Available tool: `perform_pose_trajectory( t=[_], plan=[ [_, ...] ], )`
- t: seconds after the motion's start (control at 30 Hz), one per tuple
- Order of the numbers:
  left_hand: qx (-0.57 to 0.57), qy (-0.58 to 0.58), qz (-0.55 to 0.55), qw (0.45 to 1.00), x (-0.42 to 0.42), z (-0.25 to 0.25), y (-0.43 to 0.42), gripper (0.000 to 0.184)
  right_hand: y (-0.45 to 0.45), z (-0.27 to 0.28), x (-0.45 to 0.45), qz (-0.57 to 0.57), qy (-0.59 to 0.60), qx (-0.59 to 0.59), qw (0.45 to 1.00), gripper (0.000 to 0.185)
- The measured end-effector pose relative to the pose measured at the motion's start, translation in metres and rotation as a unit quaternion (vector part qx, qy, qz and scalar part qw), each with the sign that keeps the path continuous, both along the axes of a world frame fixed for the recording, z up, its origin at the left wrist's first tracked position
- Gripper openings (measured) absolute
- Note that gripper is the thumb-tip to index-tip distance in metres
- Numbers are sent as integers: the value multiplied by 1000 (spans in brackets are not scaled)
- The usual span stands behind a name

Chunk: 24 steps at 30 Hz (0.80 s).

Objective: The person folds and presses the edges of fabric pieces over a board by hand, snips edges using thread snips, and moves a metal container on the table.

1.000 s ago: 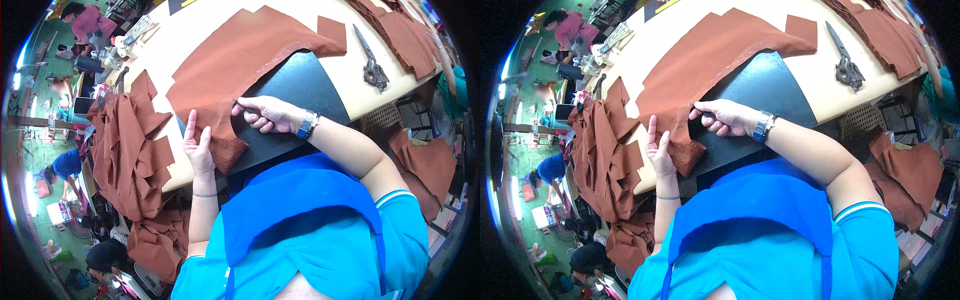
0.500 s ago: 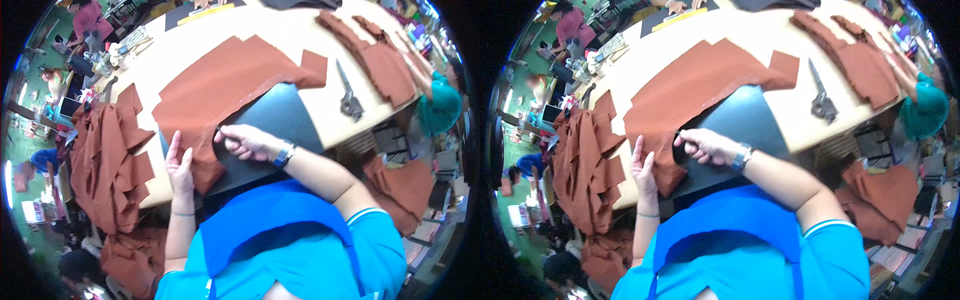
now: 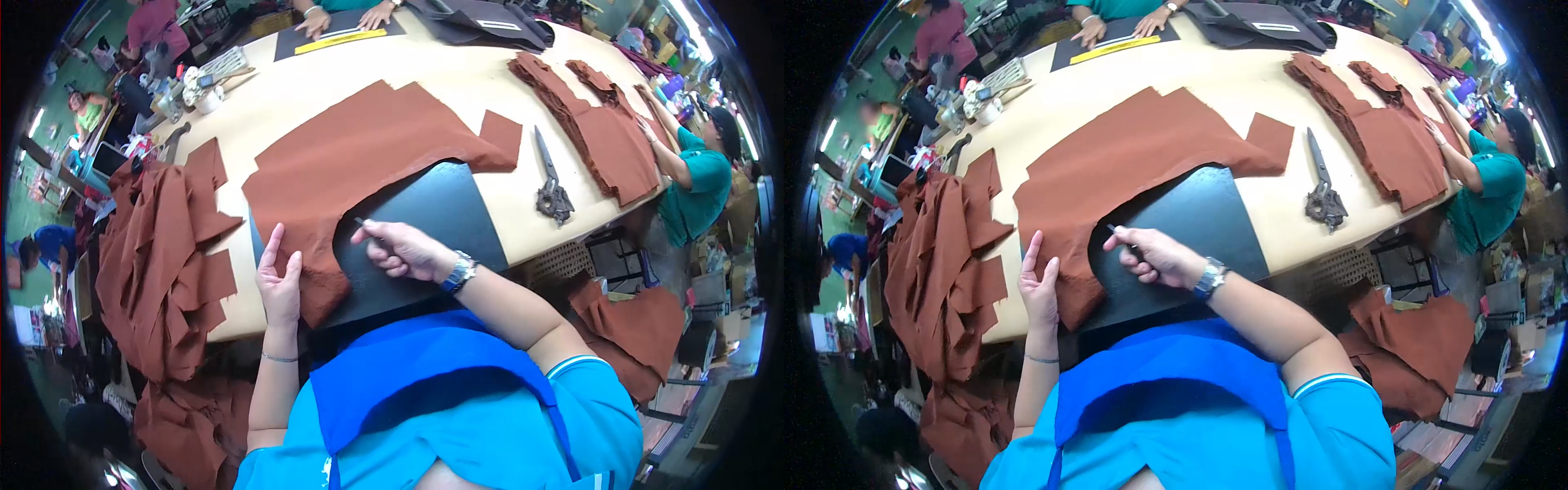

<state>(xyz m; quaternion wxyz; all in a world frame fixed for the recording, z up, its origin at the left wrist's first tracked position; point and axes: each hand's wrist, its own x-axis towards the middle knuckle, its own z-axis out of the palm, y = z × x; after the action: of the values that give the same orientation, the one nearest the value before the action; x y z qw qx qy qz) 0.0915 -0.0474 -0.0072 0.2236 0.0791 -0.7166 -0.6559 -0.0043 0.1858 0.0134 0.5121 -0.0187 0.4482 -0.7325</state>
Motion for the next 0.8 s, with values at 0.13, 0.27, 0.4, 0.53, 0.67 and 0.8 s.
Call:
perform_pose_trajectory(
  t=[0.13, 0.27, 0.4, 0.53, 0.67, 0.8],
  plan=[
    [-344, 28, 88, 934, 3, 41, 11, 62, 39, 14, -4, -52, 109, 85, 989, 40],
    [-508, 22, -48, 860, -52, 54, 16, 45, 61, 2, -28, -190, -8, -29, 981, 43],
    [-482, 107, -198, 847, -132, 37, 68, 28, 73, -19, -50, -236, -72, -124, 961, 36],
    [-505, 121, -179, 836, -164, 9, 97, 19, 87, -22, -51, -275, -80, -112, 951, 32],
    [-477, 87, -132, 865, -155, 1, 86, 12, 94, -20, -51, -250, -90, -91, 960, 34],
    [-426, 47, -95, 899, -133, 9, 73, 12, 76, -10, -56, -203, -94, -46, 974, 34]
  ],
)
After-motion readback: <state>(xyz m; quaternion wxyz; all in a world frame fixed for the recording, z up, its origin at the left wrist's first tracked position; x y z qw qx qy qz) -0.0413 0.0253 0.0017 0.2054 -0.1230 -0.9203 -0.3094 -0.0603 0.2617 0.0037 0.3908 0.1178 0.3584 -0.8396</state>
